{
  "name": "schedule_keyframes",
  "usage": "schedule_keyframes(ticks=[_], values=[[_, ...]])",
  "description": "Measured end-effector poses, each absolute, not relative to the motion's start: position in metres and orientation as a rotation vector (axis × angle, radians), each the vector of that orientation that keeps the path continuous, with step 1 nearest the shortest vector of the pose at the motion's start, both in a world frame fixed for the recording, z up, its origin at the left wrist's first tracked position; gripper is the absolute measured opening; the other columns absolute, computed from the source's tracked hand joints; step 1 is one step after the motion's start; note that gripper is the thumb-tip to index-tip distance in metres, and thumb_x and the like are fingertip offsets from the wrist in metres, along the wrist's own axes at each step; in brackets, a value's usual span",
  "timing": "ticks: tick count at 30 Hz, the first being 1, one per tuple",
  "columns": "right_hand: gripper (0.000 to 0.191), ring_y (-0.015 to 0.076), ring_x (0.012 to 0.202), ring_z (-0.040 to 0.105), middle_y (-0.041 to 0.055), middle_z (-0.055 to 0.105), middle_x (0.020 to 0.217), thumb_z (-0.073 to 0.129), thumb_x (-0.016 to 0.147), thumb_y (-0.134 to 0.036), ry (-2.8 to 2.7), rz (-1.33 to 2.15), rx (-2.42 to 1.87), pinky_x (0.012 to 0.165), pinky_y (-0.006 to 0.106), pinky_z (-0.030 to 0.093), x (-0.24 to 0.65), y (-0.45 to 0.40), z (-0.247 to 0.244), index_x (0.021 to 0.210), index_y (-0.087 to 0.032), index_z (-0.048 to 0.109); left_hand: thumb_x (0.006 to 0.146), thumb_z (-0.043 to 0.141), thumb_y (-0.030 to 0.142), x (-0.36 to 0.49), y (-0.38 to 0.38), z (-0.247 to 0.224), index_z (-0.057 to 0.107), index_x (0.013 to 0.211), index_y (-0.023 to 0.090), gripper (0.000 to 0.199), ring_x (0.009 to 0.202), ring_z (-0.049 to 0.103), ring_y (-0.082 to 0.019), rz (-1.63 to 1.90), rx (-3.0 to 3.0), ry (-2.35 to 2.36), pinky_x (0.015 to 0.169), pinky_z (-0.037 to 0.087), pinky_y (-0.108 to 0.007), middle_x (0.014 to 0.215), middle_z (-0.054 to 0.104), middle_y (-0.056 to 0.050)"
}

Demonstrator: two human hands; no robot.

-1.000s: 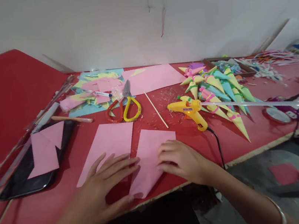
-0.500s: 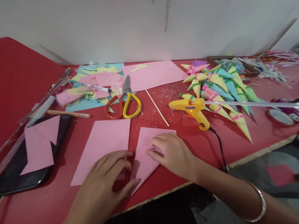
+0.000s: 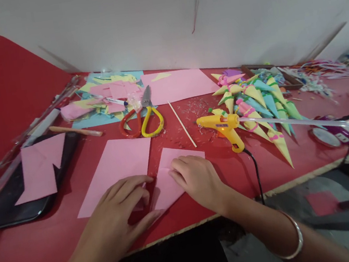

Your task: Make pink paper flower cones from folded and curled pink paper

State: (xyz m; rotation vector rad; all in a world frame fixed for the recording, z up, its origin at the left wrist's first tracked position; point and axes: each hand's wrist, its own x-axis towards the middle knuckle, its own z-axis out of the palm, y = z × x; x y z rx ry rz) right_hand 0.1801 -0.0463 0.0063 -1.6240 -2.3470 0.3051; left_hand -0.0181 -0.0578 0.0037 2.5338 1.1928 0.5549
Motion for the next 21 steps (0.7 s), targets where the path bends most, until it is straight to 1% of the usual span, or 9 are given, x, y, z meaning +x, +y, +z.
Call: schedule_keyframes(ticks=[10,15,21], values=[[0.025,0.0126,0.057,0.052,-0.0013,0.056,0.061,0.044,0.089,-0.028,-2.331,0.272,-1.688,0.051,0.023,0.025,0.1784,-0.0436,0.0058,0.066,-0.019,0.046,0.076,0.062,0.030,-0.0164,-0.0589,0.0024,0.051,0.072,0.020,0.016,0.093,0.055,-0.023,0.562,2.572,1.194,0.079,0.047,-0.041,0.101,0.061,-0.005],[0.024,0.0135,0.059,0.053,-0.0006,0.056,0.062,0.046,0.088,-0.028,-2.326,0.236,-1.687,0.052,0.023,0.025,0.1781,-0.0437,0.0052,0.066,-0.019,0.047,0.076,0.062,0.029,-0.0161,-0.0590,0.0027,0.051,0.072,0.020,0.015,0.092,0.055,-0.023,0.573,2.578,1.190,0.079,0.048,-0.041,0.100,0.061,-0.005],[0.024,0.0149,0.062,0.055,0.0007,0.057,0.063,0.046,0.088,-0.027,-2.352,0.185,-1.677,0.054,0.024,0.027,0.1777,-0.0435,0.0047,0.066,-0.018,0.047,0.075,0.063,0.034,-0.0167,-0.0588,0.0020,0.051,0.075,0.020,0.018,0.093,0.055,-0.023,0.589,2.558,1.179,0.080,0.047,-0.041,0.101,0.061,-0.005]])
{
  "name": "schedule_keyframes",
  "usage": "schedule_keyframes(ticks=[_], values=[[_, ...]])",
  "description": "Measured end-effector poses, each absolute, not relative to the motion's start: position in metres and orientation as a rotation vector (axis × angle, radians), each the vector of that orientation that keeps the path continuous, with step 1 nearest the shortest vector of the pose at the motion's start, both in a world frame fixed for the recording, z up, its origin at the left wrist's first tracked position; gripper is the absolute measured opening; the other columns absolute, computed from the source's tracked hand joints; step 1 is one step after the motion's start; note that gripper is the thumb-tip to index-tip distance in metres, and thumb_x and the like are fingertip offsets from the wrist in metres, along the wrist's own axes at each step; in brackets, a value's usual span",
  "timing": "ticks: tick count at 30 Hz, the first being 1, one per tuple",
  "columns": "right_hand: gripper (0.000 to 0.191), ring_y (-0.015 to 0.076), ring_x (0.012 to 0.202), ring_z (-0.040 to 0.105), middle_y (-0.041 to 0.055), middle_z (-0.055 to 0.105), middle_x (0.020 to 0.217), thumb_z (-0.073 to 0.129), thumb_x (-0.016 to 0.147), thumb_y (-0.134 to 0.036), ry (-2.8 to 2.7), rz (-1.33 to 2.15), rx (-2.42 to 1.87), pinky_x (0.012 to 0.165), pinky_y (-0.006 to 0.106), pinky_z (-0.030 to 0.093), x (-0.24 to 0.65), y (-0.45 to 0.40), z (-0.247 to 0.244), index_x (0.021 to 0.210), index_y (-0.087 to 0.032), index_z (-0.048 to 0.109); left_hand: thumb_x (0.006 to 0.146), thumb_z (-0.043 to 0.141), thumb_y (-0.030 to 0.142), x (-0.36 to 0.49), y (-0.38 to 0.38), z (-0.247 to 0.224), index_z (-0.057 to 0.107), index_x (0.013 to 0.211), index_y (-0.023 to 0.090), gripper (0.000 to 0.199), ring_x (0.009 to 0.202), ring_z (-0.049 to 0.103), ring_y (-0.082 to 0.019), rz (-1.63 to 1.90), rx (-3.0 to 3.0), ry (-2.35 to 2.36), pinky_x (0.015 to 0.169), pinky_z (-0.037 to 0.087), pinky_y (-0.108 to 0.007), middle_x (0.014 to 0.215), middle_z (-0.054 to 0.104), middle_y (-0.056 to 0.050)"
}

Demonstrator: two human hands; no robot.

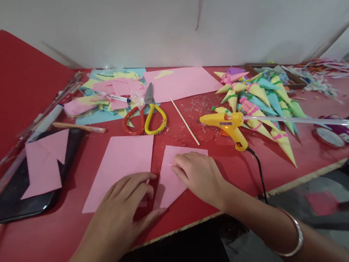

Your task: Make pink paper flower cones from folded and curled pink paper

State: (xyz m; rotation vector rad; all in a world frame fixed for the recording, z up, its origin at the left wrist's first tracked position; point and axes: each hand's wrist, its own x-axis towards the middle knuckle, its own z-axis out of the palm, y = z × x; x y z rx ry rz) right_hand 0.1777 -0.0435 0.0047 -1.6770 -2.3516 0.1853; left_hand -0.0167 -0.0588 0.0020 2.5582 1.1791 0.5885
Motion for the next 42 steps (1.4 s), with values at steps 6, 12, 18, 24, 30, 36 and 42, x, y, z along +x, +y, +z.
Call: schedule_keyframes(ticks=[6,12,18,24,30,36,42], values=[[0.024,0.0140,0.059,0.053,0.0002,0.056,0.062,0.044,0.089,-0.026,-2.361,0.161,-1.691,0.053,0.024,0.025,0.177,-0.044,0.006,0.066,-0.018,0.049,0.076,0.062,0.035,-0.017,-0.059,0.002,0.052,0.077,0.020,0.018,0.094,0.055,-0.023,0.553,2.559,1.171,0.081,0.047,-0.041,0.102,0.060,-0.005],[0.026,0.0132,0.057,0.052,0.0000,0.056,0.060,0.040,0.090,-0.024,-2.380,0.146,-1.679,0.052,0.024,0.024,0.176,-0.044,0.006,0.066,-0.018,0.049,0.078,0.059,0.036,-0.018,-0.059,0.001,0.054,0.083,0.021,0.017,0.097,0.053,-0.024,0.499,2.559,1.170,0.083,0.045,-0.042,0.105,0.059,-0.005],[0.026,0.0130,0.058,0.051,0.0002,0.056,0.060,0.040,0.090,-0.024,-2.383,0.141,-1.664,0.052,0.024,0.024,0.177,-0.044,0.005,0.066,-0.018,0.049,0.077,0.061,0.036,-0.020,-0.058,0.002,0.054,0.102,0.022,0.030,0.099,0.052,-0.025,0.465,2.587,1.152,0.085,0.045,-0.042,0.109,0.058,-0.006],[0.024,0.0137,0.060,0.055,0.0005,0.059,0.064,0.043,0.089,-0.025,-2.384,0.152,-1.685,0.052,0.024,0.025,0.177,-0.043,0.004,0.068,-0.018,0.050,0.081,0.055,0.035,-0.021,-0.057,0.003,0.053,0.117,0.030,0.036,0.108,0.049,-0.025,0.346,2.669,1.121,0.091,0.041,-0.043,0.122,0.053,-0.004],[0.022,0.0139,0.062,0.056,0.0005,0.060,0.065,0.043,0.089,-0.026,-2.357,0.175,-1.676,0.054,0.023,0.028,0.179,-0.043,0.002,0.071,-0.018,0.052,0.089,0.040,0.039,-0.021,-0.054,-0.003,0.040,0.131,0.028,0.044,0.127,0.036,-0.022,0.251,2.804,0.999,0.107,0.023,-0.045,0.139,0.042,-0.001],[0.022,0.0136,0.062,0.056,0.0004,0.059,0.065,0.044,0.089,-0.026,-2.337,0.202,-1.687,0.051,0.023,0.027,0.178,-0.043,0.003,0.071,-0.018,0.052,0.090,0.037,0.043,-0.025,-0.048,0.003,0.033,0.136,0.031,0.048,0.129,0.034,-0.020,0.127,2.773,0.908,0.109,0.017,-0.043,0.142,0.036,0.001],[0.020,0.0133,0.060,0.054,0.0004,0.059,0.064,0.045,0.088,-0.026,-2.351,0.186,-1.686,0.050,0.023,0.025,0.178,-0.043,0.003,0.071,-0.018,0.052,0.085,0.043,0.050,-0.031,-0.034,0.012,0.026,0.137,0.033,0.057,0.131,0.030,-0.022,0.047,2.713,0.853,0.110,0.013,-0.044,0.144,0.032,0.000]])
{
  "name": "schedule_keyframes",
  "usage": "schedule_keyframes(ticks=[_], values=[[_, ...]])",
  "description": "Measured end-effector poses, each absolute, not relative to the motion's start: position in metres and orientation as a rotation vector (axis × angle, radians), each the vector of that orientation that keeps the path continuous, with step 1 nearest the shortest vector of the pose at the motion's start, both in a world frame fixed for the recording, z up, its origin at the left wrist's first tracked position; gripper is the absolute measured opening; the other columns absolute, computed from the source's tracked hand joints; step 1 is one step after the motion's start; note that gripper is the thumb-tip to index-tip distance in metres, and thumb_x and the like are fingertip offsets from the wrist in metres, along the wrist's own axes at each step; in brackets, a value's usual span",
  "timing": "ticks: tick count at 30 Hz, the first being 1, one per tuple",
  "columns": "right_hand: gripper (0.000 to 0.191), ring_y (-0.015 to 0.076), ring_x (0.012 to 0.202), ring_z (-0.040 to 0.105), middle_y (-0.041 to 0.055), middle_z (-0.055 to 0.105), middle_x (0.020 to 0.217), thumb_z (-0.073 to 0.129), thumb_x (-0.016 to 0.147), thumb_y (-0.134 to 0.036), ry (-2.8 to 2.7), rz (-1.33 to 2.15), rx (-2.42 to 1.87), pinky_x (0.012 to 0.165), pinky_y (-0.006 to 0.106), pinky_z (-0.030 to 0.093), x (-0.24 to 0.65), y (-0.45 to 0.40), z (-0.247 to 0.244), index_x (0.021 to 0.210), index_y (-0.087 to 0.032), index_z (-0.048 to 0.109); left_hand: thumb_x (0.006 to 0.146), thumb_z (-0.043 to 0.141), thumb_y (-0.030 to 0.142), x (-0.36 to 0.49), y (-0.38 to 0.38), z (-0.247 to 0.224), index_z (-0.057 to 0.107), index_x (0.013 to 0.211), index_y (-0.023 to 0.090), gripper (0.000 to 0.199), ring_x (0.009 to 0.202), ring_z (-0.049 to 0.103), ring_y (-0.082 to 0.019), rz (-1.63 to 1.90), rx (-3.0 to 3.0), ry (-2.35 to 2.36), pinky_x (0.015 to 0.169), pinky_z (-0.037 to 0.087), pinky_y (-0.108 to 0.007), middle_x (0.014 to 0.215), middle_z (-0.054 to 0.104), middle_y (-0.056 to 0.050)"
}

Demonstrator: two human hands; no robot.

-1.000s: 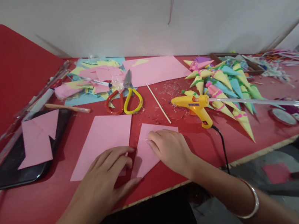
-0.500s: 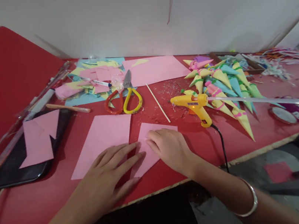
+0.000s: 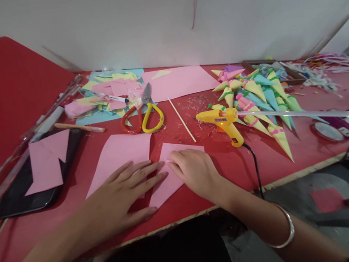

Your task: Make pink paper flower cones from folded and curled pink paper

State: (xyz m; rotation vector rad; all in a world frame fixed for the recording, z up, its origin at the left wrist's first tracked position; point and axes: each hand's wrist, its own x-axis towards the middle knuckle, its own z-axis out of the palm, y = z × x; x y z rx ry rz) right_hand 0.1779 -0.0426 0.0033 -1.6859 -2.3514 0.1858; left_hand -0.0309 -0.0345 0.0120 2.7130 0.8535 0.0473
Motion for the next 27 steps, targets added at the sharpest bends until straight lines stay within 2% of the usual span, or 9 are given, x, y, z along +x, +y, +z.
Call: schedule_keyframes(ticks=[5,8,12,15,17,21,27], values=[[0.020,0.0142,0.061,0.054,0.0007,0.059,0.064,0.046,0.088,-0.025,-2.354,0.183,-1.715,0.051,0.024,0.026,0.177,-0.041,0.003,0.071,-0.018,0.053,0.079,0.049,0.052,-0.033,-0.026,0.018,0.026,0.137,0.035,0.064,0.133,0.025,-0.026,-0.020,2.698,0.826,0.109,0.009,-0.049,0.146,0.028,0.000],[0.012,0.0172,0.071,0.056,0.0037,0.061,0.074,0.049,0.086,-0.023,-2.351,0.101,-1.661,0.057,0.025,0.033,0.177,-0.044,0.006,0.080,-0.017,0.057,0.077,0.050,0.054,-0.033,-0.025,0.021,0.027,0.137,0.034,0.067,0.133,0.024,-0.026,-0.072,2.685,0.836,0.109,0.008,-0.051,0.146,0.027,0.000],[0.020,0.0195,0.086,0.053,0.0087,0.060,0.092,0.043,0.088,-0.017,-2.387,-0.128,-1.306,0.075,0.030,0.040,0.178,-0.056,0.010,0.094,-0.019,0.062,0.071,0.056,0.054,-0.032,-0.025,0.021,0.031,0.136,0.033,0.072,0.134,0.023,-0.027,-0.046,2.695,0.849,0.109,0.006,-0.051,0.146,0.029,0.000],[0.027,0.0182,0.089,0.051,0.0072,0.060,0.092,0.039,0.089,-0.015,-2.496,-0.091,-0.941,0.080,0.030,0.041,0.180,-0.071,0.012,0.090,-0.021,0.065,0.068,0.060,0.053,-0.032,-0.025,0.020,0.032,0.135,0.033,0.076,0.133,0.024,-0.027,-0.067,2.673,0.861,0.109,0.006,-0.052,0.146,0.030,-0.001],[0.025,0.0179,0.088,0.051,0.0061,0.061,0.092,0.042,0.088,-0.015,-2.562,-0.010,-0.841,0.083,0.032,0.041,0.180,-0.080,0.011,0.095,-0.023,0.065,0.068,0.060,0.051,-0.033,-0.025,0.020,0.031,0.135,0.033,0.075,0.133,0.024,-0.027,-0.076,2.659,0.861,0.108,0.005,-0.053,0.145,0.030,-0.001],[0.027,0.0180,0.090,0.050,0.0062,0.061,0.098,0.046,0.086,-0.017,-2.634,0.054,-0.846,0.087,0.033,0.040,0.180,-0.089,0.006,0.107,-0.023,0.060,0.068,0.061,0.048,-0.034,-0.025,0.020,0.031,0.135,0.033,0.075,0.133,0.024,-0.027,-0.062,2.657,0.859,0.108,0.004,-0.054,0.145,0.030,-0.001],[0.024,0.0202,0.096,0.049,0.0064,0.060,0.102,0.049,0.084,-0.020,-2.591,0.080,-0.950,0.086,0.035,0.042,0.193,-0.089,0.005,0.104,-0.023,0.062,0.071,0.059,0.052,-0.035,-0.024,0.018,0.029,0.136,0.035,0.074,0.133,0.025,-0.026,-0.036,2.667,0.832,0.108,0.002,-0.054,0.146,0.030,-0.001]])
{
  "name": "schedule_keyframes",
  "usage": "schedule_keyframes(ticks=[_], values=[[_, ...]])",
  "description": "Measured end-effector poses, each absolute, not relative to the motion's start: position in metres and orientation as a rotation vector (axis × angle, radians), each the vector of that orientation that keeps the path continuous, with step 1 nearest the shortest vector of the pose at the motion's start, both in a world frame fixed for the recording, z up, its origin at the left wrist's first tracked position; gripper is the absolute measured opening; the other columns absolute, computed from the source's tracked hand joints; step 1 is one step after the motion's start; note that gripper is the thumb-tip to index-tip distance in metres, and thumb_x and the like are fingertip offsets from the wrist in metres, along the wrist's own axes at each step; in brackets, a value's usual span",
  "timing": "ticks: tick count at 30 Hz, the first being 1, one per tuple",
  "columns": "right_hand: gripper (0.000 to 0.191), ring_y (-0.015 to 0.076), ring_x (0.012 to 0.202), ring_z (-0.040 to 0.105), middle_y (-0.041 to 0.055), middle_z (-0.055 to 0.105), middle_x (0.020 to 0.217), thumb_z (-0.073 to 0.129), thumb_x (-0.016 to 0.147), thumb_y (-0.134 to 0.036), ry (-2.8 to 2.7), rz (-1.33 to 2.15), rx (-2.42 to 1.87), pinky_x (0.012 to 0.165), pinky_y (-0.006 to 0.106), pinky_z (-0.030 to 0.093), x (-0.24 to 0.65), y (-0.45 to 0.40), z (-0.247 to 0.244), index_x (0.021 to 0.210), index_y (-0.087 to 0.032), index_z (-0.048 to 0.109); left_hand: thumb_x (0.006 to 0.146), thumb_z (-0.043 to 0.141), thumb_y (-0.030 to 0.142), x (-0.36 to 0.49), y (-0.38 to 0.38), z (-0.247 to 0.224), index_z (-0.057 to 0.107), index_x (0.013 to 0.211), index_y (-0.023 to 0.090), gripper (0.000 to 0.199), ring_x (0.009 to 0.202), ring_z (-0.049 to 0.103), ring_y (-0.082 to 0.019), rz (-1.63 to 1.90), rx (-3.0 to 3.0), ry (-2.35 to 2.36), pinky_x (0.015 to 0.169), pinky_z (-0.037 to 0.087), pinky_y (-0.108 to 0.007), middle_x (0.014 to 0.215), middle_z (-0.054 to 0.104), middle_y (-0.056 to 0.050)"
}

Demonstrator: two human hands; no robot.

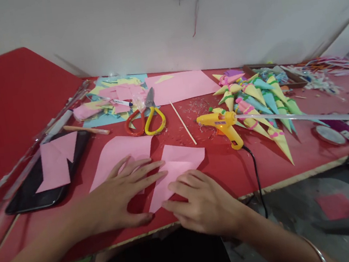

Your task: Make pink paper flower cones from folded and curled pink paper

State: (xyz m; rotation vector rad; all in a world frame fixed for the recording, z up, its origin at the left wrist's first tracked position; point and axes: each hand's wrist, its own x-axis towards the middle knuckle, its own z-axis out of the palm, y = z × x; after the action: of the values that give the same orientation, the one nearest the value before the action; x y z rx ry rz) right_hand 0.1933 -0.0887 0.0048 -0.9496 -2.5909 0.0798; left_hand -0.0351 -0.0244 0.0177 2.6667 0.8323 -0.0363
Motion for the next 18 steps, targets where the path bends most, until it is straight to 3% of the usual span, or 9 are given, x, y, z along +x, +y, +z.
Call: schedule_keyframes(ticks=[8,18], values=[[0.021,0.0220,0.095,0.052,0.0091,0.060,0.104,0.050,0.085,-0.023,-2.483,-0.035,-1.157,0.080,0.038,0.044,0.226,-0.084,0.005,0.096,-0.023,0.067,0.072,0.058,0.052,-0.035,-0.022,0.019,0.029,0.135,0.037,0.071,0.132,0.026,-0.028,-0.038,2.672,0.818,0.108,0.004,-0.055,0.146,0.030,-0.001],[0.026,0.0222,0.094,0.054,0.0094,0.060,0.101,0.045,0.087,-0.022,-2.391,-0.162,-1.368,0.080,0.038,0.045,0.258,-0.084,-0.006,0.101,-0.022,0.067,0.072,0.057,0.054,-0.034,-0.021,0.023,0.028,0.136,0.035,0.073,0.134,0.021,-0.030,-0.129,2.636,0.831,0.107,0.002,-0.056,0.148,0.024,-0.001]])
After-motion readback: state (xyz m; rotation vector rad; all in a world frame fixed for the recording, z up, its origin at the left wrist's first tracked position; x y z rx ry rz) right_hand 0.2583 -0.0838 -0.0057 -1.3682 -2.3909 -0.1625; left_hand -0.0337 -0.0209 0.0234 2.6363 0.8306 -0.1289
